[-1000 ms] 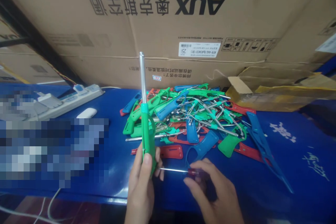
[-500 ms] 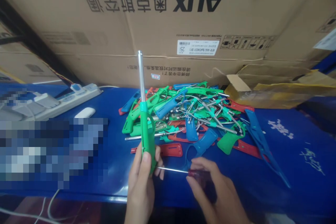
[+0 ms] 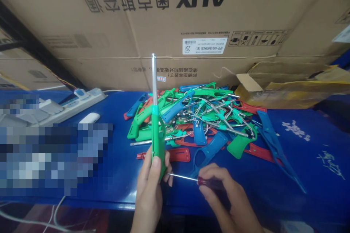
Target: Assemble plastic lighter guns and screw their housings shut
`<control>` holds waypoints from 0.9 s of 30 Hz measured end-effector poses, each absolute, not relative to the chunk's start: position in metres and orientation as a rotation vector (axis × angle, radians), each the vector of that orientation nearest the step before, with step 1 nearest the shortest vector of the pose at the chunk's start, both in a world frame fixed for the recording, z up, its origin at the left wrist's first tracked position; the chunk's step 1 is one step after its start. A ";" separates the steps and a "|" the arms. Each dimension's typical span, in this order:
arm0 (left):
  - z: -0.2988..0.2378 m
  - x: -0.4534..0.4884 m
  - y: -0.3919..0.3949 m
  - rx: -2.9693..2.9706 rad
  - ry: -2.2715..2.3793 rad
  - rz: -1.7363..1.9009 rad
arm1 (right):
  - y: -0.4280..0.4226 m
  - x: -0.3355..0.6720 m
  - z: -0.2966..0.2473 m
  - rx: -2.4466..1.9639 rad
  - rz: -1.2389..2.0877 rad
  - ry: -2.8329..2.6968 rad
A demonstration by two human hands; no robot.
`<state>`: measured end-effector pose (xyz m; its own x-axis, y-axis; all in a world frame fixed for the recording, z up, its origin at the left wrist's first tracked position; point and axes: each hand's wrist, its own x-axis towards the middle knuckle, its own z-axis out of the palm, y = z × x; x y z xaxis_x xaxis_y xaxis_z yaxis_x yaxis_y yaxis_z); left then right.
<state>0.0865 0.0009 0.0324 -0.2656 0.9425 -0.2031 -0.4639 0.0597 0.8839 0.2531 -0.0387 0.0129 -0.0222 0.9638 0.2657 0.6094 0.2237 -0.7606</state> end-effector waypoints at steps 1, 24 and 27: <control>0.032 0.087 0.001 0.605 1.130 1.509 | -0.039 0.254 0.013 -1.501 0.568 -1.706; 0.033 0.087 -0.001 0.636 1.140 1.506 | -0.033 0.251 0.016 -1.393 0.518 -1.725; 0.034 0.087 -0.001 0.618 1.138 1.513 | -0.035 0.254 0.015 -1.457 0.524 -1.744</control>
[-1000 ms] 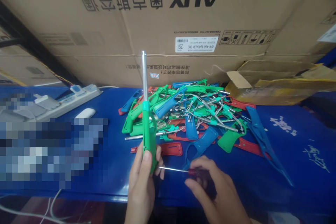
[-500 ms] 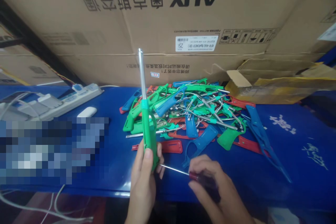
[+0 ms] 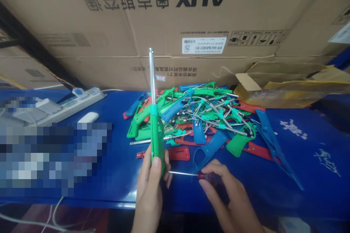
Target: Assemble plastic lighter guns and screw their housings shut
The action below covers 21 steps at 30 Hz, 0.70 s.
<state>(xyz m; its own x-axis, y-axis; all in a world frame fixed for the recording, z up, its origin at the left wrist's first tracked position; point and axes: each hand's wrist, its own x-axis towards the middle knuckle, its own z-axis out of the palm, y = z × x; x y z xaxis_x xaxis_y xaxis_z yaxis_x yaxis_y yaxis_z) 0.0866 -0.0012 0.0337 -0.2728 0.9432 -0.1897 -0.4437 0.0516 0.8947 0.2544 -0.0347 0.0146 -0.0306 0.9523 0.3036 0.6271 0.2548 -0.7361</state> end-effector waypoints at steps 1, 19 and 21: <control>0.034 0.086 -0.002 0.605 1.135 1.516 | -0.035 0.255 0.014 -1.472 0.518 -1.754; 0.034 0.086 -0.001 0.592 1.135 1.503 | -0.038 0.253 0.012 -1.425 0.574 -1.786; 0.034 0.086 -0.001 0.572 1.124 1.507 | -0.040 0.253 0.013 -1.453 0.599 -1.786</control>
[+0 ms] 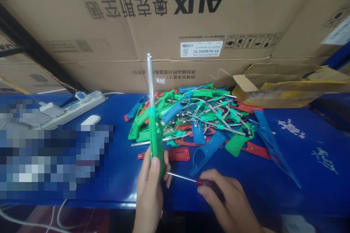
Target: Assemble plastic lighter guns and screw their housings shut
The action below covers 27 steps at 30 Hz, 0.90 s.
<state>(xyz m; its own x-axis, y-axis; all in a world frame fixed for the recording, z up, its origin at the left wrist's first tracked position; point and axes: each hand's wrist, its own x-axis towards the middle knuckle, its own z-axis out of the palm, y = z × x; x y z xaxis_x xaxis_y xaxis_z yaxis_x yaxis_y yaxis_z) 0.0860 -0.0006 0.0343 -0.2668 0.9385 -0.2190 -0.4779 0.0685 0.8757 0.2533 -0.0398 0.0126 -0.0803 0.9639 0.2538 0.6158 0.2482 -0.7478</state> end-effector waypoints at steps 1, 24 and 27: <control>0.034 0.086 0.000 0.571 1.113 1.512 | -0.042 0.254 0.012 -1.493 0.614 -1.771; 0.029 0.085 0.002 0.622 1.153 1.512 | -0.042 0.243 0.016 -1.479 0.773 -1.572; 0.029 0.084 0.001 0.624 1.134 1.500 | -0.043 0.239 0.018 -1.509 0.736 -1.554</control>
